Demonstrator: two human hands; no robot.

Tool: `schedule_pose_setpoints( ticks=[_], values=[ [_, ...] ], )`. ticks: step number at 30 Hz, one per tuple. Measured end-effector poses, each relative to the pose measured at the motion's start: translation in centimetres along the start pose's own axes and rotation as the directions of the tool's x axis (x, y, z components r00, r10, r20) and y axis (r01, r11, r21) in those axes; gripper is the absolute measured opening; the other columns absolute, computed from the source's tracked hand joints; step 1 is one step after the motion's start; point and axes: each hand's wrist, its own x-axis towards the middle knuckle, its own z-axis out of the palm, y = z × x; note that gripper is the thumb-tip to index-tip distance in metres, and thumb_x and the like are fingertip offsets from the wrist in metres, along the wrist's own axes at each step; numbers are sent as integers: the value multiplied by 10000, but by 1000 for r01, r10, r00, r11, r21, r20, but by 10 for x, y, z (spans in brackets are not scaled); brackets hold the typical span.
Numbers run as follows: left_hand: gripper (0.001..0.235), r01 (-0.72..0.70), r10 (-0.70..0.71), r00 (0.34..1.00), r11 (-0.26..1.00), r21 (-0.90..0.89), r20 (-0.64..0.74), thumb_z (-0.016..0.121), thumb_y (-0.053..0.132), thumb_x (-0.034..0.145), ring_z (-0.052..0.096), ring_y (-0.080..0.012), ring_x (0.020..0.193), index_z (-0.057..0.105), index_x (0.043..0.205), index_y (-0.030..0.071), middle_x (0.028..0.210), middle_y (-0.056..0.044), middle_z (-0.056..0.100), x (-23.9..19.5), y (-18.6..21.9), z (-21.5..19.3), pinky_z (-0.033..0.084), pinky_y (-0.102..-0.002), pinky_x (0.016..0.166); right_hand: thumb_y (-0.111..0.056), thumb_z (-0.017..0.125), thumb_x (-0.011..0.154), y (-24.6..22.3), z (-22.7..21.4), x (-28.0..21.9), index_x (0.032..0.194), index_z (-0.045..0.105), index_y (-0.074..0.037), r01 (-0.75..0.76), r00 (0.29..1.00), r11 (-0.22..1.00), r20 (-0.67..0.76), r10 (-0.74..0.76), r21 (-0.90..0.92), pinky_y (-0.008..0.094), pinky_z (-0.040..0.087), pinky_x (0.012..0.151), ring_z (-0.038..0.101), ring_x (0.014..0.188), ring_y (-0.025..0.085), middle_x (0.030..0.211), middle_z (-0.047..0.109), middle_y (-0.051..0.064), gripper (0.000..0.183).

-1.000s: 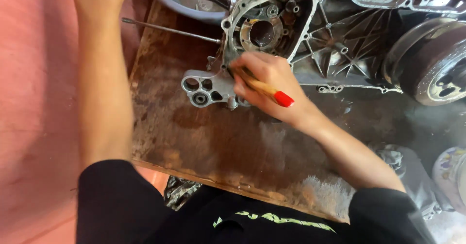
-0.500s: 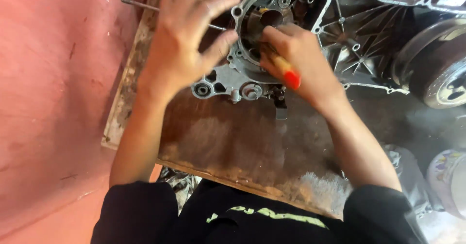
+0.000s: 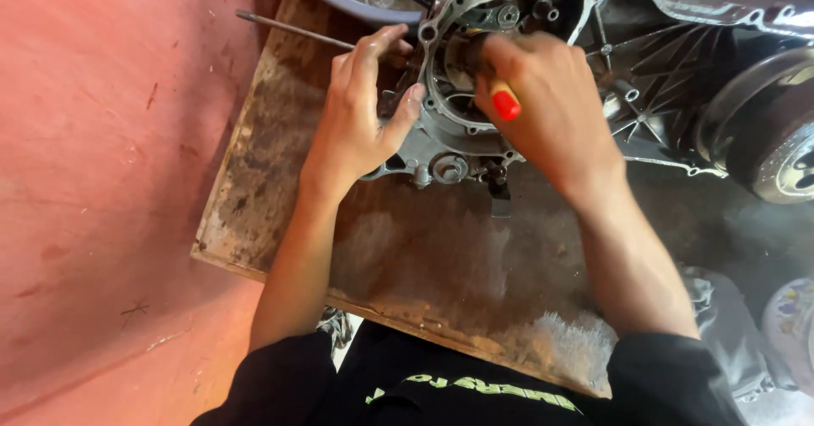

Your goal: Cleaning the internal components of a motorcycle engine crankcase using a brush and cloth.

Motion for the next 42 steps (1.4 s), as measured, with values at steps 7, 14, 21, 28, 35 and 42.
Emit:
schedule_pose_setpoints(
  ticks=[7,14,21,28,35,42],
  values=[
    [580,51,-58,995,996,79,76,691,219,1014,571,-388,1258,445,1483,-18,1378,-200,608,3,-7,7,419,-448,1111,-56,768,892,0,31,0,979,620,11,-29,974,982,-217,70,188,438,535,674,674,770,369,859,677,187,185],
    [604,41,-58,994,982,182,87,662,169,958,571,-408,1224,447,1482,-42,1298,-224,602,7,3,11,422,-479,1085,-6,727,1010,8,-11,-9,1046,612,8,-161,893,982,-410,187,99,372,556,706,708,770,293,876,687,149,121],
    [556,122,-146,984,970,211,104,624,145,952,553,-421,1240,486,1472,5,1450,-205,519,7,16,9,462,-468,1059,-18,743,947,-7,33,13,1066,624,-12,88,845,973,-534,42,215,350,571,725,702,824,279,929,680,155,169],
    [552,92,-111,990,977,193,89,631,158,979,540,-428,1310,464,1484,13,1469,-202,485,6,17,7,456,-483,1112,-53,664,1078,15,12,-13,1128,601,-8,-22,791,835,-502,351,550,280,534,715,663,825,129,958,666,55,93],
    [540,93,-99,994,988,127,43,616,173,1019,519,-449,1386,431,1505,31,1525,-221,414,5,20,10,462,-491,1177,-54,637,1131,4,89,7,1055,538,3,71,681,577,-462,568,814,267,468,805,505,889,60,977,589,50,136],
    [487,116,-124,990,986,123,60,605,205,1030,535,-435,1361,467,1456,12,1518,-211,429,4,19,11,479,-481,1138,-95,606,1093,13,31,6,1111,521,-21,21,734,630,-440,517,776,267,454,708,525,786,85,891,581,12,114]
  ],
)
